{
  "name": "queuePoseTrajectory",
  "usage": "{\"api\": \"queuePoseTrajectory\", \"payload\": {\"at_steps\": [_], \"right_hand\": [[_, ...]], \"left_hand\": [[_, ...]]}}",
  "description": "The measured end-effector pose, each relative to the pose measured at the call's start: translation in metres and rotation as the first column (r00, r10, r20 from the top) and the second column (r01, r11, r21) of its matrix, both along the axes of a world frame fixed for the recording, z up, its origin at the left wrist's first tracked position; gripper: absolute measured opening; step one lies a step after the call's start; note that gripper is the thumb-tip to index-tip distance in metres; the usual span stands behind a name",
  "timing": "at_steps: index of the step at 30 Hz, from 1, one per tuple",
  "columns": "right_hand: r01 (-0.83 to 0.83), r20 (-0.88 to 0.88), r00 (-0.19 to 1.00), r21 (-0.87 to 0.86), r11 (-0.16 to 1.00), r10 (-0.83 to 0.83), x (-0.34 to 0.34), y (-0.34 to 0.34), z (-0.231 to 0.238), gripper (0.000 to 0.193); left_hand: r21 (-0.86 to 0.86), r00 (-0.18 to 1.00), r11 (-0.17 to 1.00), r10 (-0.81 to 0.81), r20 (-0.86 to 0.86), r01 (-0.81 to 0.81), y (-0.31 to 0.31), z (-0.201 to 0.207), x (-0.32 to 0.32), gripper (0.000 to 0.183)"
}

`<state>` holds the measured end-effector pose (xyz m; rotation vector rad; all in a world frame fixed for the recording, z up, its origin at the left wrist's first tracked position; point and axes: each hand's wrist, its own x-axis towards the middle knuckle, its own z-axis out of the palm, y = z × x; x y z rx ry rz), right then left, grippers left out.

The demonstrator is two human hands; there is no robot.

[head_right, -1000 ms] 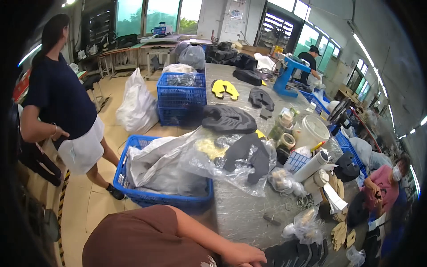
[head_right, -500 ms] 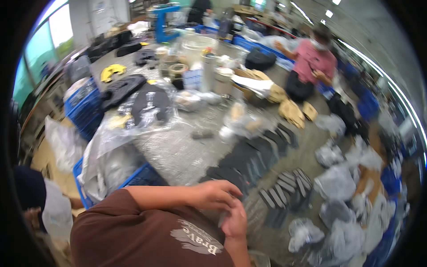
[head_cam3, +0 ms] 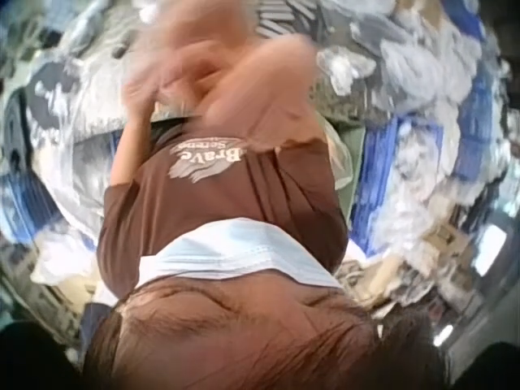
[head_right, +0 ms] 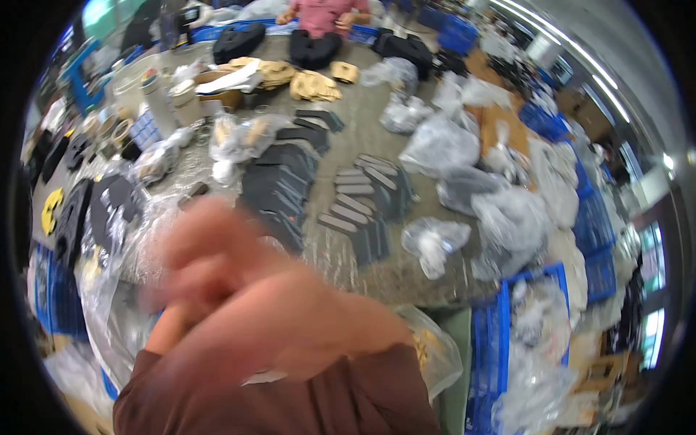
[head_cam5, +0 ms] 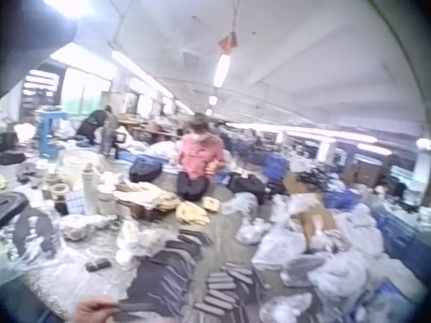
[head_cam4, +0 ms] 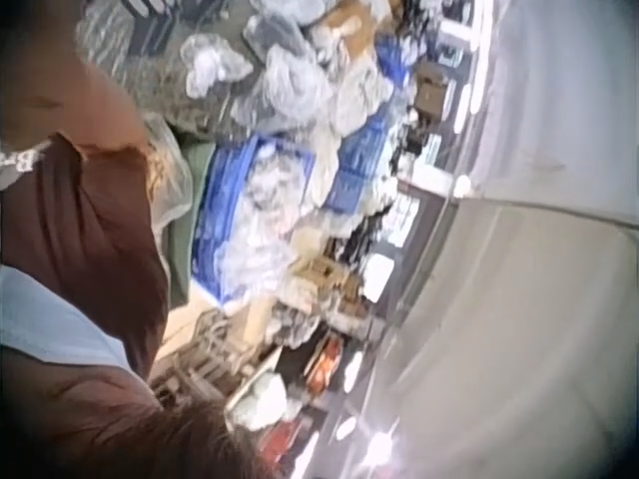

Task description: Sort and arrange precut shoe upper components on a production table.

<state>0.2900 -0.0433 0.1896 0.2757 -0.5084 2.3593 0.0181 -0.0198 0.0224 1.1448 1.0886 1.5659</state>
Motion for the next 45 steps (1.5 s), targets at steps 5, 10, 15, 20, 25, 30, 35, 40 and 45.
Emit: {"api": "queuePoseTrajectory", "payload": {"at_steps": [5,10,15,20,25,30,35,40,45], "right_hand": [[0.643,-0.594,0.759,0.624,0.444,-0.266,-0.201,-0.04,0.028,0.009],[0.02,-0.018,0.994,1.0,0.016,-0.112,-0.233,-0.103,-0.045,0.015],[-0.203,-0.057,0.586,0.955,-0.215,-0.808,-0.173,-0.023,-0.086,0.019],[-0.456,-0.132,-0.12,0.888,-0.063,-0.984,-0.08,0.028,-0.189,0.021],[-0.434,-0.115,-0.149,0.9,-0.04,-0.982,-0.075,0.014,-0.228,0.019],[-0.478,-0.151,-0.125,0.875,-0.074,-0.981,-0.074,0.014,-0.227,0.02],[-0.542,-0.144,-0.086,0.837,-0.075,-0.986,-0.073,0.014,-0.224,0.019],[-0.594,-0.137,-0.025,0.799,-0.096,-0.99,-0.072,0.016,-0.222,0.015],[-0.639,-0.172,0.05,0.751,-0.164,-0.984,-0.072,0.021,-0.219,0.009]], "left_hand": [[-0.062,0.996,0.995,0.078,-0.05,-0.081,-0.03,-0.02,-0.035,0.011],[0.01,0.988,0.997,0.08,0.133,-0.082,-0.034,-0.017,-0.051,0.007],[-0.158,0.973,0.978,0.163,0.166,-0.137,-0.043,-0.02,-0.093,0.004],[-0.35,0.963,0.918,0.241,0.119,-0.186,-0.029,-0.028,-0.083,0.014],[-0.423,0.996,0.902,0.088,-0.02,-0.088,0.0,-0.024,-0.053,0.017],[-0.611,0.965,0.783,-0.236,-0.114,0.12,0.007,-0.035,-0.043,0.006],[-0.691,0.929,0.719,-0.302,-0.214,0.075,0.006,-0.033,-0.037,0.004],[-0.713,0.919,0.699,-0.312,-0.241,0.05,0.008,-0.026,-0.033,0.005],[-0.737,0.905,0.675,-0.328,-0.271,0.024,0.009,-0.027,-0.033,0.006]]}}
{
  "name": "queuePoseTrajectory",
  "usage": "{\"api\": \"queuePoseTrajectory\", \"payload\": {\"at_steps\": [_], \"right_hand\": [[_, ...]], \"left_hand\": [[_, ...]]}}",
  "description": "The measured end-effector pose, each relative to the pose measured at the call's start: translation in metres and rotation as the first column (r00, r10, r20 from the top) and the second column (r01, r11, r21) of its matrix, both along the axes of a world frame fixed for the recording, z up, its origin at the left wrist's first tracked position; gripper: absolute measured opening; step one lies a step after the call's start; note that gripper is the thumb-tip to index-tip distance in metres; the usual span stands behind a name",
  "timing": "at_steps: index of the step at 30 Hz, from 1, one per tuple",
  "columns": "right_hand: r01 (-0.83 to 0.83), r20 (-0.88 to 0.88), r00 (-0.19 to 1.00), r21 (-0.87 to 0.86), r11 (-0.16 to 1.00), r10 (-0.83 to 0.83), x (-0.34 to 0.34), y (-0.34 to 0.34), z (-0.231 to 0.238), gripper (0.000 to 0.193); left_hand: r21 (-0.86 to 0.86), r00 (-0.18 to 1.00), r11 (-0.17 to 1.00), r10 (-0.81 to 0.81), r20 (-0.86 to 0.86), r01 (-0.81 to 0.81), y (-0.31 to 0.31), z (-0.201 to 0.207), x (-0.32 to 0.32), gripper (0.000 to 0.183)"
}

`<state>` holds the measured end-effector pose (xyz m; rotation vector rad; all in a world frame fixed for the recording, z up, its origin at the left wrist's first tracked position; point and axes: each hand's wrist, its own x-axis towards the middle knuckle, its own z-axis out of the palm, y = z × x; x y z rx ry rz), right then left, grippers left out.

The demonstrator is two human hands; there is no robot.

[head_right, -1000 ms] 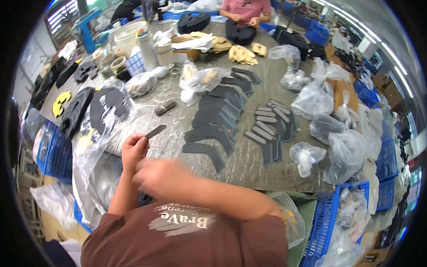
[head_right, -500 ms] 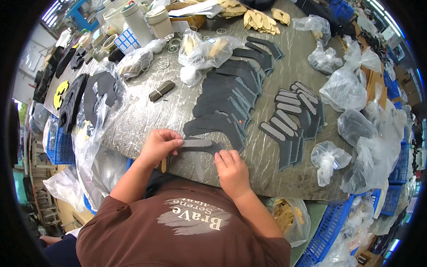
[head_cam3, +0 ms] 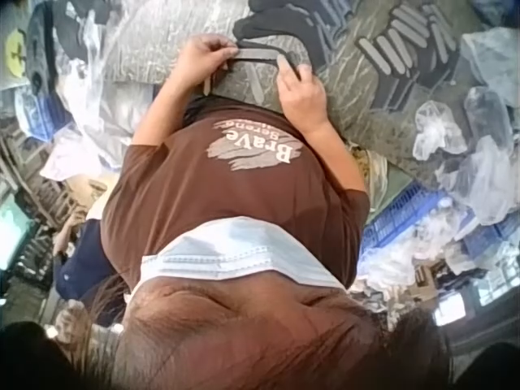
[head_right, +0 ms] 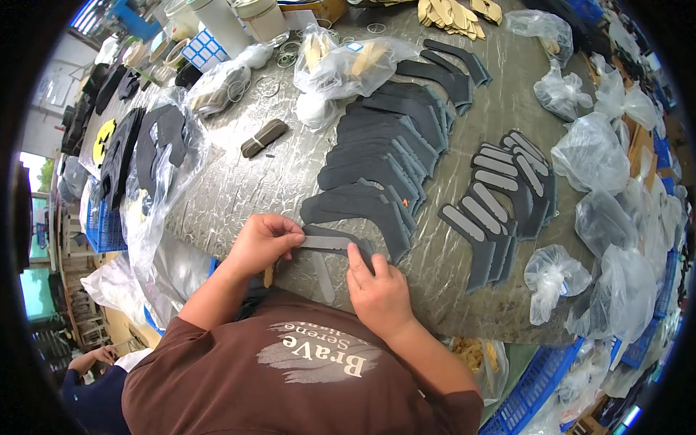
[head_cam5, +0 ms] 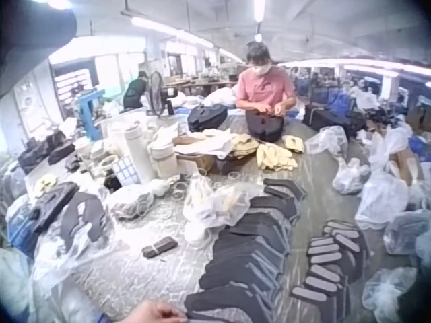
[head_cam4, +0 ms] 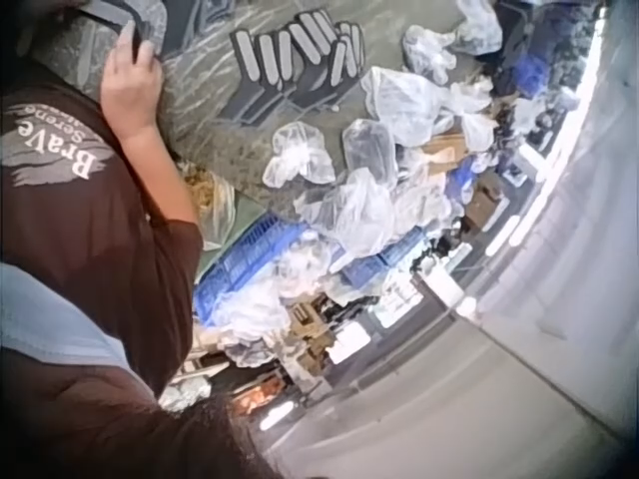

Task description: Sort and arrange precut shoe upper components on a production table.

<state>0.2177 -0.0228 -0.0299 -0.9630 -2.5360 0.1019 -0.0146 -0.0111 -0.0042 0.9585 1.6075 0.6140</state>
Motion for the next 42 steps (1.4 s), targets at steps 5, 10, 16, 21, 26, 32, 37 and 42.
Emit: {"api": "queuePoseTrajectory", "payload": {"at_steps": [5,10,16,21,26,32,37,42], "right_hand": [[-0.029,0.053,0.998,-0.002,1.0,0.029,-0.002,0.003,0.005,0.007],[-0.037,0.077,0.996,-0.045,0.998,0.04,-0.001,0.005,0.006,0.008],[-0.026,0.084,0.996,-0.049,0.998,0.03,0.0,0.005,0.008,0.009],[0.147,-0.209,0.963,-0.112,0.983,-0.168,0.004,0.005,0.006,0.023],[0.245,-0.389,0.807,-0.464,0.851,-0.444,0.011,0.01,0.02,0.031],[0.746,-0.218,0.565,-0.277,0.605,-0.796,0.093,0.029,0.039,0.02],[0.448,-0.298,0.799,-0.284,0.848,-0.522,0.039,0.013,0.048,0.012],[-0.18,-0.552,0.788,-0.632,0.754,-0.274,-0.02,-0.007,0.029,0.021]], "left_hand": [[0.031,0.999,0.999,-0.024,-0.033,0.025,-0.001,0.0,0.001,0.011],[0.066,0.986,0.995,-0.058,-0.157,0.069,0.0,0.004,0.005,0.012],[0.278,0.864,0.911,-0.143,-0.483,0.306,-0.001,0.0,0.008,0.01],[0.377,0.768,0.794,-0.169,-0.617,0.478,0.001,0.002,0.008,0.007],[0.601,0.985,0.786,-0.174,-0.012,0.146,-0.007,0.002,0.014,0.007],[0.341,0.752,0.934,-0.147,0.642,-0.108,-0.009,-0.008,0.015,0.019],[0.647,0.91,0.744,-0.37,0.188,0.169,-0.02,-0.013,0.04,0.055],[0.802,0.863,0.375,-0.392,-0.318,0.466,-0.007,0.004,0.052,0.07]]}}
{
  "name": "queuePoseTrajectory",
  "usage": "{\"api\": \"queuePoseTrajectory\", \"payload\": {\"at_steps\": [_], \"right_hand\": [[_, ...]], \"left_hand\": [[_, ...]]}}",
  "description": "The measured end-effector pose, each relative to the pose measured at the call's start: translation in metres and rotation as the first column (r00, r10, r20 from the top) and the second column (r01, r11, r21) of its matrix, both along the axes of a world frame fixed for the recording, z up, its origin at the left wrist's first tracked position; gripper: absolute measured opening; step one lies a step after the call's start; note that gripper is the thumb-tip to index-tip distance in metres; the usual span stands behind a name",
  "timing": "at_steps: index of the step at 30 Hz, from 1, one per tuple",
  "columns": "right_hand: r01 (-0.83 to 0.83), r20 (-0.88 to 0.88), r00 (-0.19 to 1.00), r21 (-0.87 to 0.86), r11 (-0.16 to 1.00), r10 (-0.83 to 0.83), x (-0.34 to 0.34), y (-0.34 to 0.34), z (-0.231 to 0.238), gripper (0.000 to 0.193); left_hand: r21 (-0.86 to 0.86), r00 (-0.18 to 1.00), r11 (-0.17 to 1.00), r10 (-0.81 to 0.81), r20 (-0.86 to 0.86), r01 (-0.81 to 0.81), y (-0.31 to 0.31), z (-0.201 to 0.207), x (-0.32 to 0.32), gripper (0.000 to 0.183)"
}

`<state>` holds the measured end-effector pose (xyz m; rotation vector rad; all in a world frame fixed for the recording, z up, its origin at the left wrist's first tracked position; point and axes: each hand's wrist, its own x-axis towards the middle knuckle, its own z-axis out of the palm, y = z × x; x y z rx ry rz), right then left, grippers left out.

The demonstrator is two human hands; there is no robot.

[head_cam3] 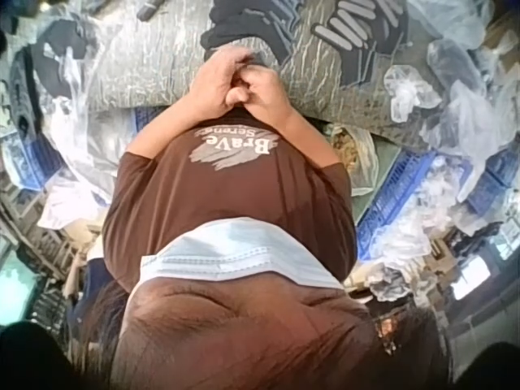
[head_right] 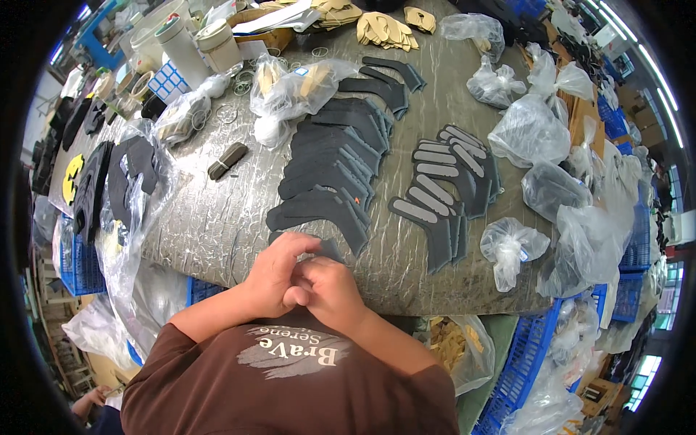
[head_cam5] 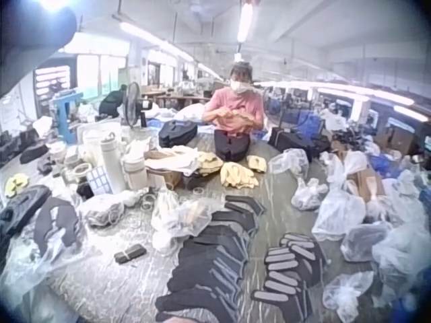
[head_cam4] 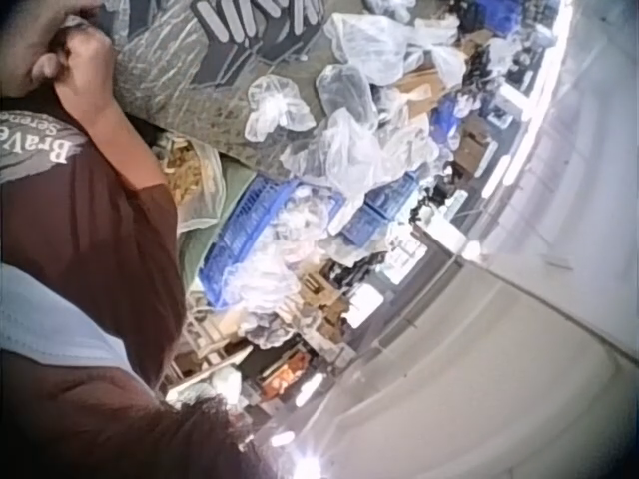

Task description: Sort and arrange precut shoe upper components on a production table.

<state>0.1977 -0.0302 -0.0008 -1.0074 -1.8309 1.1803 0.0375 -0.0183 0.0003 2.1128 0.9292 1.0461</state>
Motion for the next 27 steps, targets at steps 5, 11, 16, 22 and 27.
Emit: {"api": "queuePoseTrajectory", "payload": {"at_steps": [5,11,16,22,27], "right_hand": [[-0.081,-0.135,0.989,-0.218,0.973,0.052,-0.003,0.003,0.001,0.036],[-0.159,-0.316,0.949,-0.49,0.857,-0.005,-0.007,0.002,-0.01,0.023],[-0.363,-0.605,0.785,-0.626,0.69,-0.136,-0.006,0.006,-0.009,0.008],[-0.256,-0.551,0.792,-0.691,0.676,-0.263,-0.003,0.008,0.0,0.008],[-0.176,-0.78,0.374,-0.591,0.787,-0.502,0.036,0.03,-0.021,0.011]], "left_hand": [[-0.033,1.0,0.999,-0.017,-0.006,0.016,-0.002,0.004,-0.003,0.079],[-0.108,0.992,0.99,-0.082,0.096,0.092,-0.003,0.0,-0.004,0.069],[-0.511,0.894,0.851,0.134,0.428,0.117,-0.001,0.004,-0.016,0.039],[-0.016,0.999,1.0,0.003,-0.045,-0.004,0.001,0.006,-0.041,0.024],[-0.53,0.828,0.699,0.561,-0.01,-0.48,-0.006,-0.002,-0.057,0.006]]}}
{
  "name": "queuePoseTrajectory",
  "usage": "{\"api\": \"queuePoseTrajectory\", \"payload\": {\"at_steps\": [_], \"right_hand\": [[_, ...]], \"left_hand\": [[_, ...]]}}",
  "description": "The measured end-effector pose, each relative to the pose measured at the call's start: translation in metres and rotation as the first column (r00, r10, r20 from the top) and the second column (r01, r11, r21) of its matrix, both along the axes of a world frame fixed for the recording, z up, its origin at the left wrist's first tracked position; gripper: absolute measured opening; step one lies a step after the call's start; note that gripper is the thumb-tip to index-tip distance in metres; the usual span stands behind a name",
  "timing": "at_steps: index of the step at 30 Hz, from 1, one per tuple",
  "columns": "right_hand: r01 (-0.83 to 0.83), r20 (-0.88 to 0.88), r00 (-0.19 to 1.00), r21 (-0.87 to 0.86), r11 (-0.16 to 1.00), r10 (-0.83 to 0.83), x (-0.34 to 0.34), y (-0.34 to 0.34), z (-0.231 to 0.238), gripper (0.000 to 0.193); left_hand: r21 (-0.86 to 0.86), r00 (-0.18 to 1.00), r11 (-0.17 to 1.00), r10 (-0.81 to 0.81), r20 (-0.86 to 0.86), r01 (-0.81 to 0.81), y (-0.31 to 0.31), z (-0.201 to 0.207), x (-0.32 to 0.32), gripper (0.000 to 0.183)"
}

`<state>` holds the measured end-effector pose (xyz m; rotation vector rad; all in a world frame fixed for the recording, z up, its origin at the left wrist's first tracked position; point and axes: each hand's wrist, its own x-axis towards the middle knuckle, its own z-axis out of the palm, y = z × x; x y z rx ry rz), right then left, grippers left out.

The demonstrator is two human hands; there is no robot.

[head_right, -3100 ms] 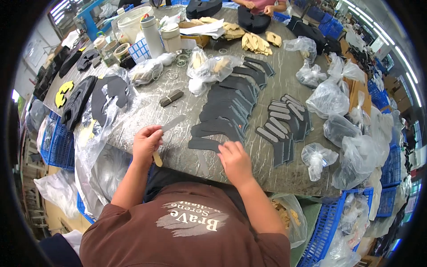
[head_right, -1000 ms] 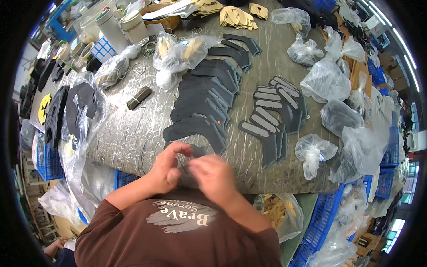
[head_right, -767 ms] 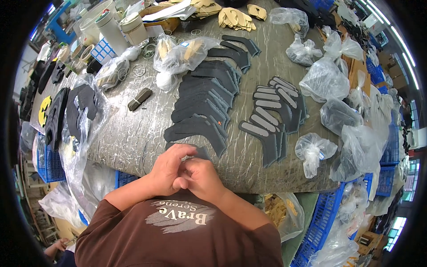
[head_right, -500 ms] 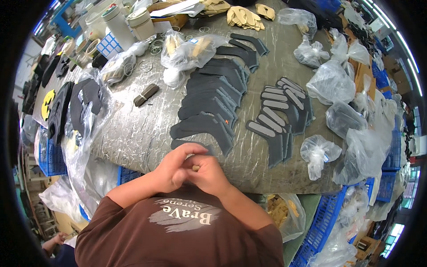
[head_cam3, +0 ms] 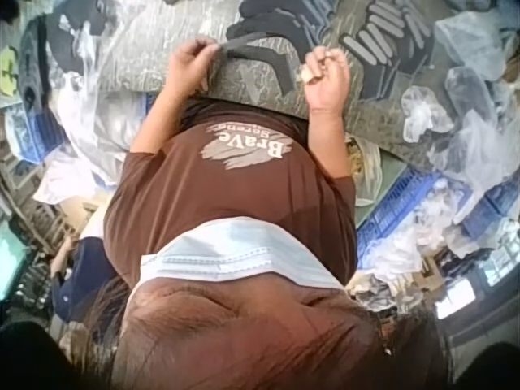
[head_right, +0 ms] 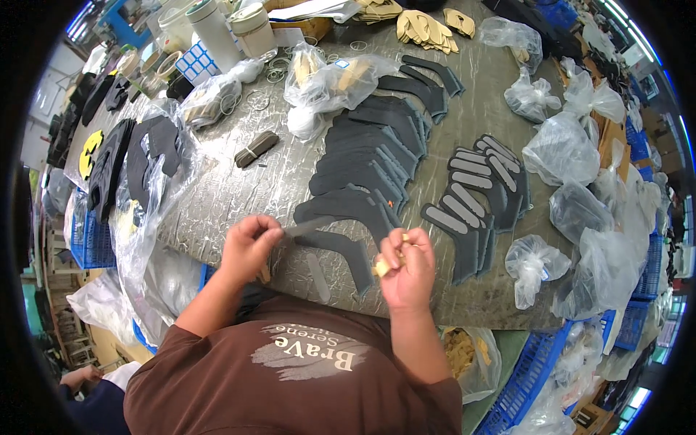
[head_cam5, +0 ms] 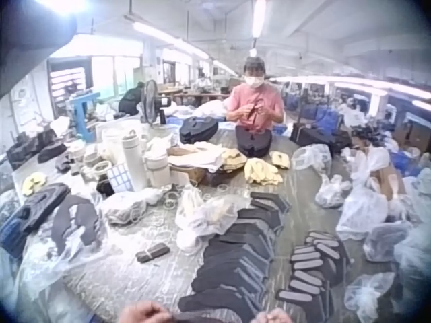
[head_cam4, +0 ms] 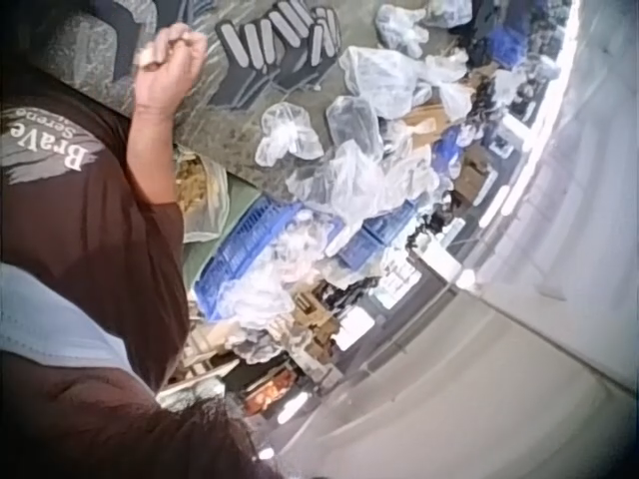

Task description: Sort and arrange precut shoe upper components on a production table.

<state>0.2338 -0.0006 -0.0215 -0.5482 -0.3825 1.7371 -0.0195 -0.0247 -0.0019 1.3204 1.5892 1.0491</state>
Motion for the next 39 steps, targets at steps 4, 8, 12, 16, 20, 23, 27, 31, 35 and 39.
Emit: {"api": "queuePoseTrajectory", "payload": {"at_steps": [4,8,12,16,20,23,27,31,35,39], "right_hand": [[-0.274,0.886,0.23,0.456,0.847,-0.403,-0.013,-0.012,0.006,0.016],[-0.628,0.787,-0.107,0.42,0.655,-0.608,-0.018,-0.019,-0.006,0.016],[-0.668,0.752,-0.146,0.404,0.625,-0.642,-0.019,-0.02,-0.008,0.016],[-0.665,0.746,-0.145,0.413,0.623,-0.65,-0.019,-0.021,-0.011,0.019],[-0.683,0.699,-0.122,0.456,0.571,-0.704,-0.02,-0.018,-0.013,0.018],[-0.714,0.713,-0.158,0.396,0.578,-0.684,-0.021,-0.018,-0.007,0.011],[-0.709,0.726,-0.197,0.359,0.607,-0.659,-0.023,-0.019,-0.007,0.009],[-0.683,0.757,-0.163,0.376,0.626,-0.633,-0.021,-0.018,-0.007,0.012],[-0.402,0.784,-0.083,0.539,0.74,-0.616,-0.017,-0.019,-0.003,0.019],[-0.168,0.954,0.239,0.222,0.961,-0.179,0.011,-0.017,0.021,0.014]], "left_hand": [[-0.25,0.953,0.966,0.012,0.302,0.067,0.015,-0.014,-0.011,0.005],[-0.335,0.988,0.931,-0.121,0.094,0.146,0.026,-0.006,-0.001,0.004],[-0.384,0.988,0.912,-0.154,0.012,0.146,0.03,-0.006,0.001,0.006],[-0.39,0.984,0.911,-0.167,-0.053,0.134,0.031,-0.001,0.005,0.008],[-0.352,0.978,0.926,-0.181,-0.103,0.134,0.031,-0.003,0.007,0.008],[-0.324,0.972,0.937,-0.187,-0.142,0.132,0.031,-0.003,0.008,0.009],[-0.204,0.926,0.968,-0.207,-0.315,0.147,0.028,-0.005,0.011,0.009],[-0.076,0.875,0.977,-0.213,-0.435,0.2,0.026,-0.01,0.013,0.007],[-0.034,0.961,0.969,-0.247,-0.121,0.245,0.014,-0.012,0.011,0.008],[-0.123,0.967,0.973,-0.172,0.188,0.197,0.015,-0.012,0.023,0.01]]}}
